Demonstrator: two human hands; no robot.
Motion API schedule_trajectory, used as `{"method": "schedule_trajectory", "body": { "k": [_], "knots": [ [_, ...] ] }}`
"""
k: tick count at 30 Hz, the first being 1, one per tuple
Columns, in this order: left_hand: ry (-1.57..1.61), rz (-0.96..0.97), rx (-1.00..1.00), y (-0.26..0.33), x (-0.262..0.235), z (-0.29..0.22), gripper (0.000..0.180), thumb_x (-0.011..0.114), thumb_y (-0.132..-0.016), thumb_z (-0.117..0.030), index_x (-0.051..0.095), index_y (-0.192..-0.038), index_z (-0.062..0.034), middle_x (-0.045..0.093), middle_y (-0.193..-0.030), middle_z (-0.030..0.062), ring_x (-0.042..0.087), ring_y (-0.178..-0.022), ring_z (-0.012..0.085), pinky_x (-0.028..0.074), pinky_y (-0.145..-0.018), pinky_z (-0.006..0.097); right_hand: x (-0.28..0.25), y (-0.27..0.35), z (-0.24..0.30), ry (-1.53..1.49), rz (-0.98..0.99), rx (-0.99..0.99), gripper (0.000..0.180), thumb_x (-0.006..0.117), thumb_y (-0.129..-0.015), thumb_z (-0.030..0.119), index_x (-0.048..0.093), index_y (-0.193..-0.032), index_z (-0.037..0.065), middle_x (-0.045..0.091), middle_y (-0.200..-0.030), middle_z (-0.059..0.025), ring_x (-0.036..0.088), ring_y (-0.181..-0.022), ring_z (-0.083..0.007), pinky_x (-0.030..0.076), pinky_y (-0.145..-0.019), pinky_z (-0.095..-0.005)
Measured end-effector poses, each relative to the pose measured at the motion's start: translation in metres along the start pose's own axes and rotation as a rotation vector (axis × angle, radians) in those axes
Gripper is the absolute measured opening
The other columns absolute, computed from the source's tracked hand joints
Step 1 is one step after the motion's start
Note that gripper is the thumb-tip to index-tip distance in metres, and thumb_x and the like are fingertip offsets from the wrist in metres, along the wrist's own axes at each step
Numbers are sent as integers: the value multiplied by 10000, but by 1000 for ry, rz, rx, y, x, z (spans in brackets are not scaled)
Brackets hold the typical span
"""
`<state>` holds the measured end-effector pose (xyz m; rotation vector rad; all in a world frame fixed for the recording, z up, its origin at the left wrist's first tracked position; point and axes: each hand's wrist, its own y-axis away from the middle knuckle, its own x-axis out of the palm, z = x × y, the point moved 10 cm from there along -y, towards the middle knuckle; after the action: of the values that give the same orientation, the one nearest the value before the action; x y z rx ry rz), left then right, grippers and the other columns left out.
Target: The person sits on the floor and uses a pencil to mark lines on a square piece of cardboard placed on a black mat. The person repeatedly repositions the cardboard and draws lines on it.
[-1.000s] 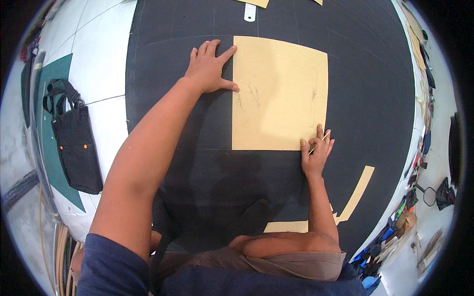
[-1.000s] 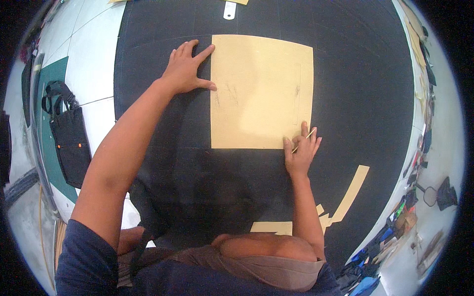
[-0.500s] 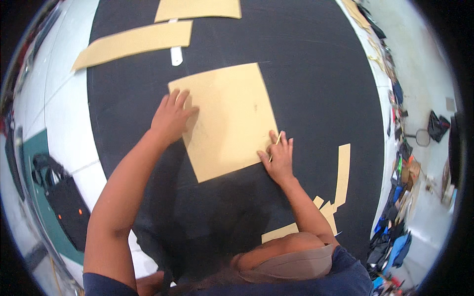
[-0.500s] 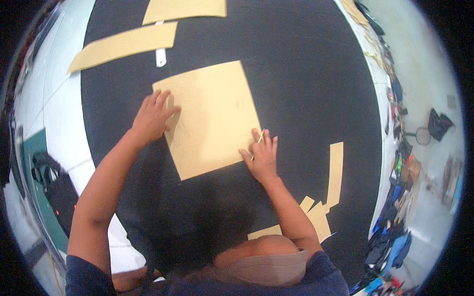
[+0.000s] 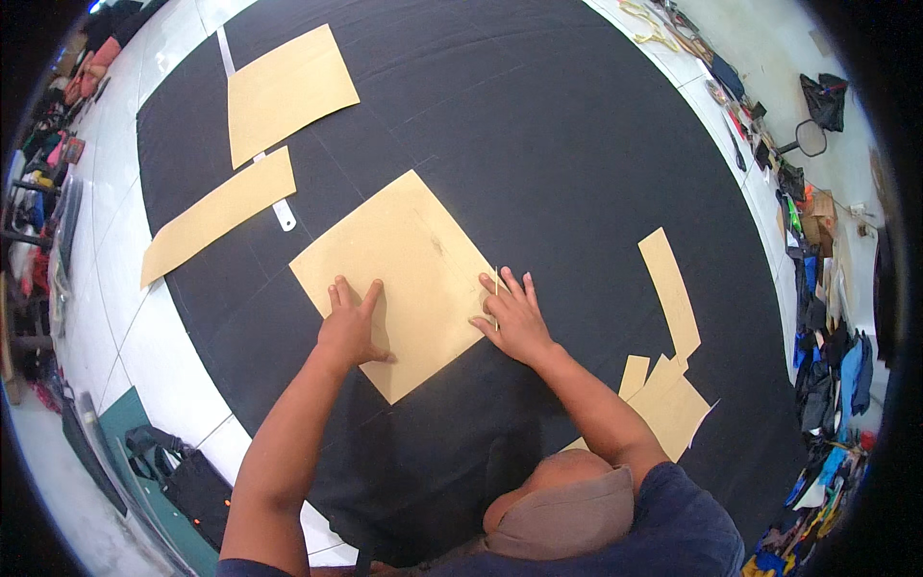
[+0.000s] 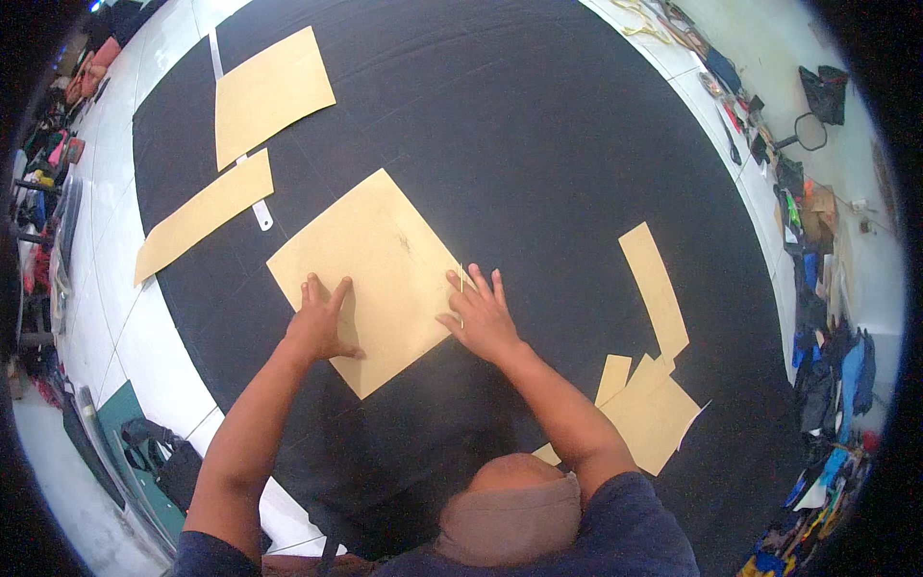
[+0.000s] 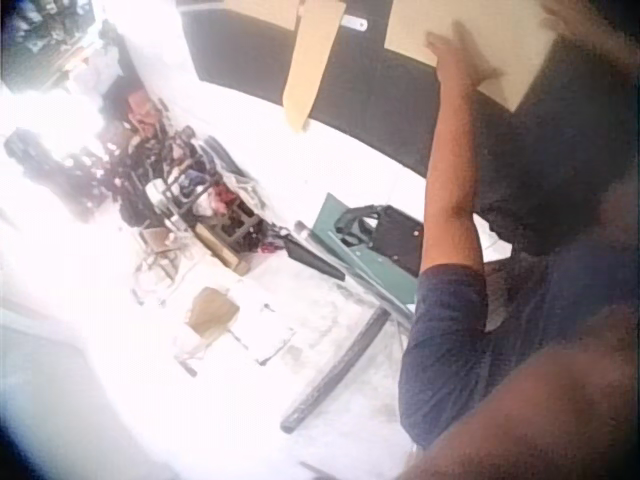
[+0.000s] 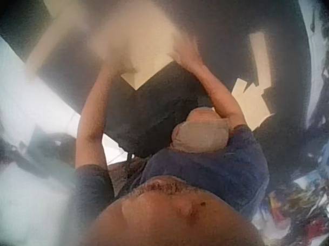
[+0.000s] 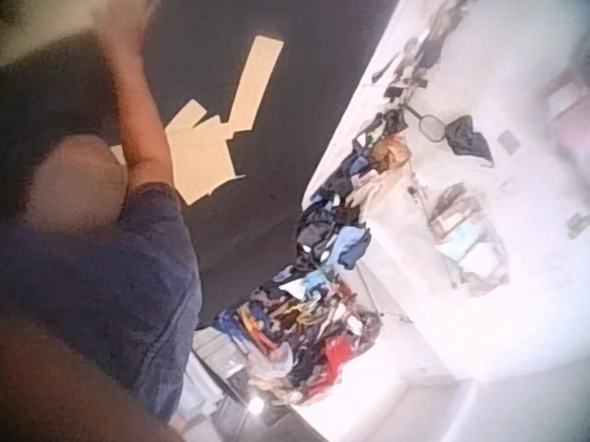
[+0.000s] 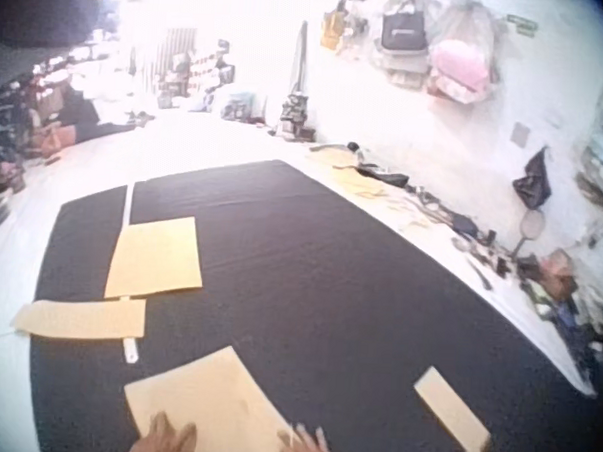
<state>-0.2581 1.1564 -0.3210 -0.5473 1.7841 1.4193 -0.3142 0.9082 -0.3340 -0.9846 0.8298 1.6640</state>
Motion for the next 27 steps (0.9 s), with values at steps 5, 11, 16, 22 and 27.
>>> {"method": "schedule_trajectory", "body": {
  "k": [5, 11, 16, 22, 27],
  "knots": [
    [-39, 12, -47, -4, 11, 2, 1468, 1028, -482, -502, 201, -1661, -216, 101, -1594, 488, 241, -1492, 621, 503, -1117, 526, -20, -6, -5, -162, -20, 126, 399, 609, -1028, 271, 536, -1354, 53, 571, -1497, -138, 372, -1514, -395, 178, -1258, -611],
    [25, -17, -49, -4, 15, 10, 1470, 1041, -467, -446, 209, -1658, -223, 73, -1611, 470, 213, -1511, 604, 514, -1108, 519, -26, 15, 50, -834, 190, 463, 443, 521, -1078, 286, 551, -1423, 9, 725, -1134, -198, 678, -1182, -335, 493, -1046, -450],
    [45, -17, -45, -5, 11, 3, 1462, 1046, -473, -415, 207, -1659, -256, 73, -1621, 456, 224, -1521, 580, 521, -1102, 508, 18, 30, 120, -738, 77, 11, 338, 528, -1084, 269, 714, -1192, 9, 725, -1154, -203, 683, -1088, -376, 522, -962, -451],
    [96, -76, -35, -3, 16, 10, 1496, 1055, -431, -387, 213, -1662, -279, 96, -1625, 446, 243, -1502, 601, 472, -1141, 548, 56, 35, 164, -680, 245, -197, 202, 634, -1009, 142, 727, -1141, 20, 724, -1149, -171, 692, -1066, -350, 544, -939, -421],
    [38, -17, -54, -3, 14, 5, 1493, 1044, -481, -413, 156, -1674, -284, 53, -1646, 424, 221, -1531, 556, 514, -1111, 497, 65, 33, 162, -709, 195, -197, 170, 682, -942, 108, 726, -1083, 24, 733, -1036, -176, 700, -985, -380, 553, -882, -462]
  ]
}}
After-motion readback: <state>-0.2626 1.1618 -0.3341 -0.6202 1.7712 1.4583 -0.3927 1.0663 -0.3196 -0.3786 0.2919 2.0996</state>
